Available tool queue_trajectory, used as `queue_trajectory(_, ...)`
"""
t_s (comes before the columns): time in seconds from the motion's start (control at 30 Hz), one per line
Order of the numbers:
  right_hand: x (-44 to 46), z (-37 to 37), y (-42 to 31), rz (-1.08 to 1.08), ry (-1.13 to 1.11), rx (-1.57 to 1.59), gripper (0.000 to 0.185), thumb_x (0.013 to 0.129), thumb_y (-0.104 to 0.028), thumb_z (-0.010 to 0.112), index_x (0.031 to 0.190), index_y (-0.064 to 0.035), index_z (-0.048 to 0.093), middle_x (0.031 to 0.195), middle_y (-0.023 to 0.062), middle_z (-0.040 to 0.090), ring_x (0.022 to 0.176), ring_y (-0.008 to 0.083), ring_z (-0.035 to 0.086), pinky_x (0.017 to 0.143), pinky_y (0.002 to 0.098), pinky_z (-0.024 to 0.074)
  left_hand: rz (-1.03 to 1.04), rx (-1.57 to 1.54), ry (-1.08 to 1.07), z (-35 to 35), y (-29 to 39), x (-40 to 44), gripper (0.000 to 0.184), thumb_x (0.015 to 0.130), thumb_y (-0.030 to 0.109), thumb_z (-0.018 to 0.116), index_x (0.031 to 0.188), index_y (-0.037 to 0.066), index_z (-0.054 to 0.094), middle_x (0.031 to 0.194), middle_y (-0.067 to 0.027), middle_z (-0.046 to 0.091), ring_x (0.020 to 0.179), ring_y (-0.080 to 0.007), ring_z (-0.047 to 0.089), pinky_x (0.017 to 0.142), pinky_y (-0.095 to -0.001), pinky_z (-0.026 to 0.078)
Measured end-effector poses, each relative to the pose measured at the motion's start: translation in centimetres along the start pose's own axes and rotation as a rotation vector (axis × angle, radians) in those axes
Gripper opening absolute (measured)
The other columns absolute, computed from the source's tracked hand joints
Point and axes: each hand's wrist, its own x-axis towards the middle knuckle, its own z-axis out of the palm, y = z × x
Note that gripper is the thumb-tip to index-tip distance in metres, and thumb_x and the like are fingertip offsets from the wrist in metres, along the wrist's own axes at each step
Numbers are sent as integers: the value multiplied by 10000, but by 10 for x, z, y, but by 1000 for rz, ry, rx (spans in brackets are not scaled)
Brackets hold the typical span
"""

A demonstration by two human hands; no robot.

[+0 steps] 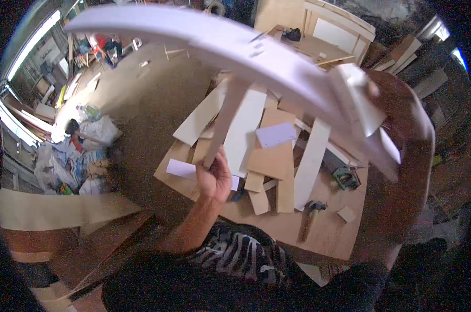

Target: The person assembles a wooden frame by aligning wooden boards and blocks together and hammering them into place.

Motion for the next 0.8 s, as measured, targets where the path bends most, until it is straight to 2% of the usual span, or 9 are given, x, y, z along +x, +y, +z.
queue_trajectory(0.03, 5, -1, 3, 2, 8, 55, 586, 910, -349, 696, 1336, 29, 558, 1192, 134, 641, 1019, 195, 621, 883, 332, 517, 11, -9, 20, 6, 7, -3, 318, 994, 213, 452, 1032, -50, 625, 1037, -172, 712, 989, -268, 704, 913, -356, 608)
queue_trajectory(0.1, 21, -22, 17, 32, 40, -123, 590, 922, -355, 692, 1360, 10, 540, 1223, 126, 631, 1045, 193, 611, 884, 329, 514, -171, -103, 36, 22, 13, -10, 356, 1011, 239, 456, 1094, -68, 618, 1064, -179, 707, 1037, -281, 693, 934, -353, 604)
queue_trajectory(0.23, 22, -29, 7, 56, -113, -20, 483, 963, -274, 647, 1375, -40, 553, 1288, 127, 605, 1069, 181, 605, 900, 315, 508, -244, -181, -59, 22, 25, -14, 382, 979, 134, 478, 1223, -154, 535, 1232, -275, 615, 1131, -333, 643, 948, -360, 602)
queue_trajectory(0.33, 20, -33, 8, 15, 31, -252, 415, 977, -228, 623, 1356, -65, 581, 1294, 119, 617, 1110, 193, 606, 931, 328, 507, -300, -199, -59, 14, 37, -18, 391, 994, 181, 507, 1224, -132, 552, 1223, -262, 626, 1126, -331, 646, 933, -361, 606)
queue_trajectory(0.4, 27, -49, 19, -108, 234, -734, 387, 983, -197, 605, 1352, -81, 588, 1302, 116, 626, 1158, 206, 597, 957, 337, 507, -323, -210, -117, 13, 39, -17, 380, 999, 200, 522, 1219, -105, 574, 1205, -244, 641, 1127, -330, 645, 921, -355, 607)
queue_trajectory(0.47, 31, -27, -4, -58, 236, -926, 391, 982, -194, 605, 1354, -76, 586, 1298, 116, 636, 1172, 219, 600, 980, 344, 499, -361, -216, -95, 18, 44, -18, 303, 1001, 185, 544, 1172, -58, 605, 1166, -211, 674, 1108, -316, 661, 982, -366, 578)
queue_trajectory(0.57, 29, -5, -12, -254, 126, -664, 480, 963, -282, 650, 1349, -11, 565, 1176, 98, 652, 1049, 172, 624, 928, 314, 494, -315, -255, -129, 17, 43, -17, 268, 997, 146, 566, 1162, -59, 617, 1176, -219, 672, 1126, -315, 655, 1019, -406, 553)
queue_trajectory(0.67, 0, 33, -40, -58, 177, -93, 601, 955, -398, 638, 1411, -26, 520, 1125, 93, 653, 979, 139, 623, 845, 288, 513, -294, -305, -205, 9, 38, -17, 292, 999, 144, 561, 1192, -69, 616, 1219, -235, 653, 1153, -346, 640, 1031, -429, 540)
queue_trajectory(0.8, -39, 56, -45, -240, 581, 187, 637, 971, -462, 597, 1405, -3, 512, 830, 43, 632, 593, 60, 532, 519, 202, 440, -316, -407, -307, 2, 32, -7, 361, 968, 92, 563, 1248, -136, 551, 1287, -288, 592, 1234, -364, 581, 1027, -408, 538)
